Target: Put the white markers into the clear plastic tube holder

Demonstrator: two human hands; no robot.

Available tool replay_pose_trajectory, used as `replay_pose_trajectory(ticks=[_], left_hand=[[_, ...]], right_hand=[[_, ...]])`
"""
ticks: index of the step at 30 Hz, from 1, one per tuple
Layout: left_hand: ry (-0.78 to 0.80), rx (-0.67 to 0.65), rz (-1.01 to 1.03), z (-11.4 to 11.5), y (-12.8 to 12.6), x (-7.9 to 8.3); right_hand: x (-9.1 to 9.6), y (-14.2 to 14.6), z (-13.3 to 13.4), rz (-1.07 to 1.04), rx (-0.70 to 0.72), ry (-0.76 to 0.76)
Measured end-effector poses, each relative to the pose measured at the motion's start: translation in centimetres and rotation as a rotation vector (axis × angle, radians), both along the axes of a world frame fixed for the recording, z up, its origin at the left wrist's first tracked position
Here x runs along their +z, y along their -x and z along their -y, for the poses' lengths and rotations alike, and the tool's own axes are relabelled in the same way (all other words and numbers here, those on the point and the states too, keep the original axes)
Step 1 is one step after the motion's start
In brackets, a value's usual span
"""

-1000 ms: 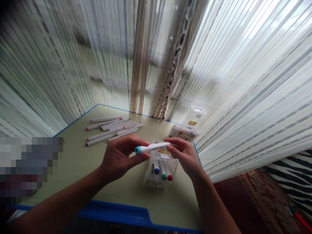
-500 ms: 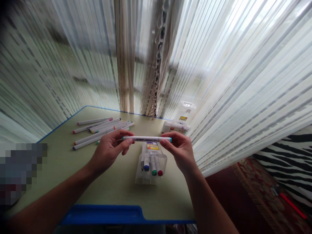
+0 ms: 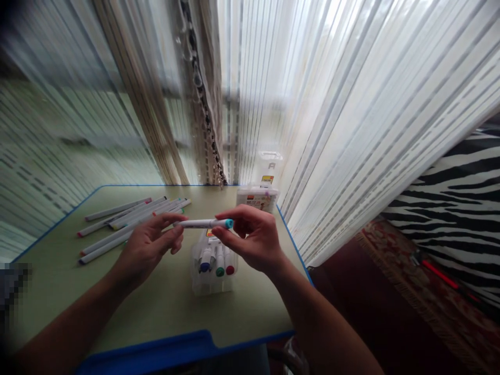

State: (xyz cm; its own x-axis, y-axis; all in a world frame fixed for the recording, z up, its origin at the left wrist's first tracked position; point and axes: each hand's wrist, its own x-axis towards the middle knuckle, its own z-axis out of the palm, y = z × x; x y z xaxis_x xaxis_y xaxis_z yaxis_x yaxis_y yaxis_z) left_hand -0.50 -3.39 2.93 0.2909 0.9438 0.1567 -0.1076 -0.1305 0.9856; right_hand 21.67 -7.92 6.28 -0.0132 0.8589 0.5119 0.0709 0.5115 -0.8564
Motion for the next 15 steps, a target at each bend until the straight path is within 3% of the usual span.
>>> replay_pose_trajectory(ticks=[9, 15], left_hand=[[-0.026, 0.012, 0.189, 0.6, 0.5, 0.4], [-0.058, 0.019, 0.255, 1.6, 0.5, 1.3]], right_hand=[[-0.4, -0.8, -1.0, -0.07, -0.062, 0.128], [-2.1, -1.5, -2.6, -0.148, 0.034, 0.27]])
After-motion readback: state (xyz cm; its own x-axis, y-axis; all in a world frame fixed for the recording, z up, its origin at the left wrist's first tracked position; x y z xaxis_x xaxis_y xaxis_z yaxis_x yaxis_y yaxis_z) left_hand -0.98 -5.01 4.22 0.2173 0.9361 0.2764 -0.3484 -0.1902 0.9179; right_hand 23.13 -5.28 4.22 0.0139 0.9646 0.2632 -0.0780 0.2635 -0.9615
